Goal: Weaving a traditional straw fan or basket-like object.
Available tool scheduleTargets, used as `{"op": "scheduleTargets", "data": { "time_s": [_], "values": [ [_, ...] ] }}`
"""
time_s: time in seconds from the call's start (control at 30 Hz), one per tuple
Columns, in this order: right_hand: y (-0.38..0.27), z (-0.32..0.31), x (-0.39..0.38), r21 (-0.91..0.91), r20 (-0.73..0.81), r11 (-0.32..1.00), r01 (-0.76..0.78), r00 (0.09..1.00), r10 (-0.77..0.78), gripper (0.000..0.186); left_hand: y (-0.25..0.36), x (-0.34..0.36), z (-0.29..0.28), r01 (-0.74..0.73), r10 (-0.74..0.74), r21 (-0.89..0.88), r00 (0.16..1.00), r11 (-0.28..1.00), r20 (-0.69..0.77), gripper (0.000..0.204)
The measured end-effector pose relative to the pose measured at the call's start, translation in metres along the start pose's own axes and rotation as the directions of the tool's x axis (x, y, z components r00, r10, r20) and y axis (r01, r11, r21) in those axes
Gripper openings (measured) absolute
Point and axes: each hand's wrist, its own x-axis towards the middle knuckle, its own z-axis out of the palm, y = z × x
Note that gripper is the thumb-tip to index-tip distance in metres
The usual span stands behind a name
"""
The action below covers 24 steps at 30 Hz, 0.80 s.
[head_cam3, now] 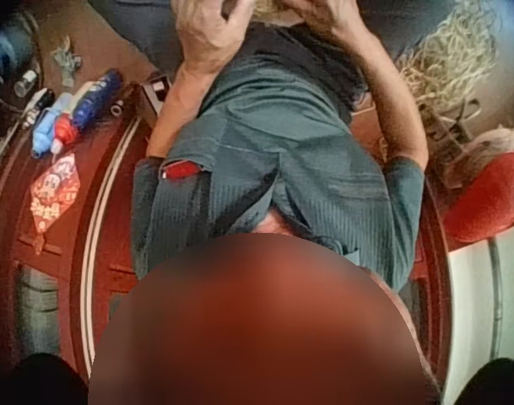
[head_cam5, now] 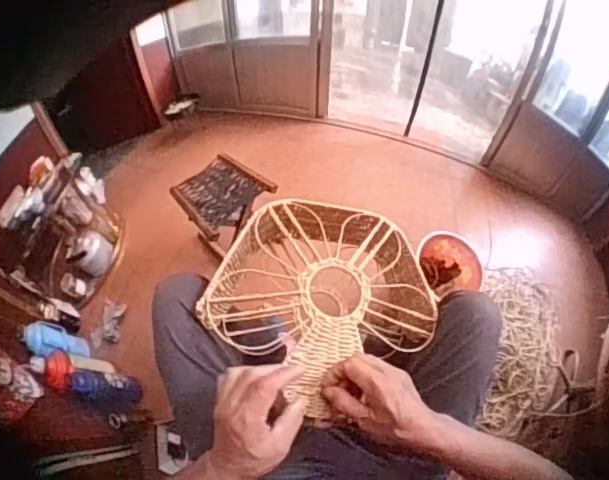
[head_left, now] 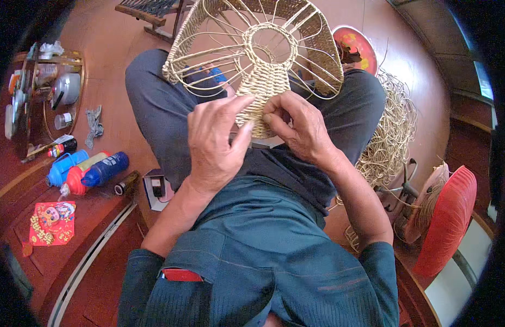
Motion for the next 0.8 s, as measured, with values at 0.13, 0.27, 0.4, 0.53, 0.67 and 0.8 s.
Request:
{"op": "scheduleTargets", "data": {
  "time_s": [0.13,0.27,0.4,0.53,0.67,0.8],
  "values": [
    [0.003,0.002,0.000,-0.007,-0.012,1.000,0.022,1.000,-0.022,0.016,0.008,0.006,0.011,0.028,-0.030,0.010,0.992,1.000,0.125,0.062],
    [0.005,0.001,0.000,0.006,-0.019,1.000,0.016,1.000,-0.016,0.016,0.006,0.010,0.012,0.030,-0.030,0.002,0.988,1.000,0.154,0.066],
    [0.004,-0.001,-0.001,0.010,-0.012,1.000,0.024,1.000,-0.024,0.017,0.003,0.014,0.014,0.011,-0.015,0.022,0.985,1.000,0.172,0.066],
    [0.004,-0.004,-0.001,0.051,0.023,0.999,-0.013,1.000,0.012,0.019,0.001,0.016,0.018,-0.019,0.019,-0.001,0.988,1.000,0.150,0.061],
    [0.013,0.002,-0.010,0.197,-0.061,0.980,-0.008,0.998,0.021,0.015,0.002,0.021,0.022,-0.033,0.039,-0.046,0.988,0.998,0.148,0.054],
    [0.032,0.012,-0.025,0.467,-0.317,0.881,-0.072,0.917,0.243,0.013,0.007,0.020,0.016,0.008,0.002,-0.056,0.984,0.998,0.181,0.051]
  ]
}}
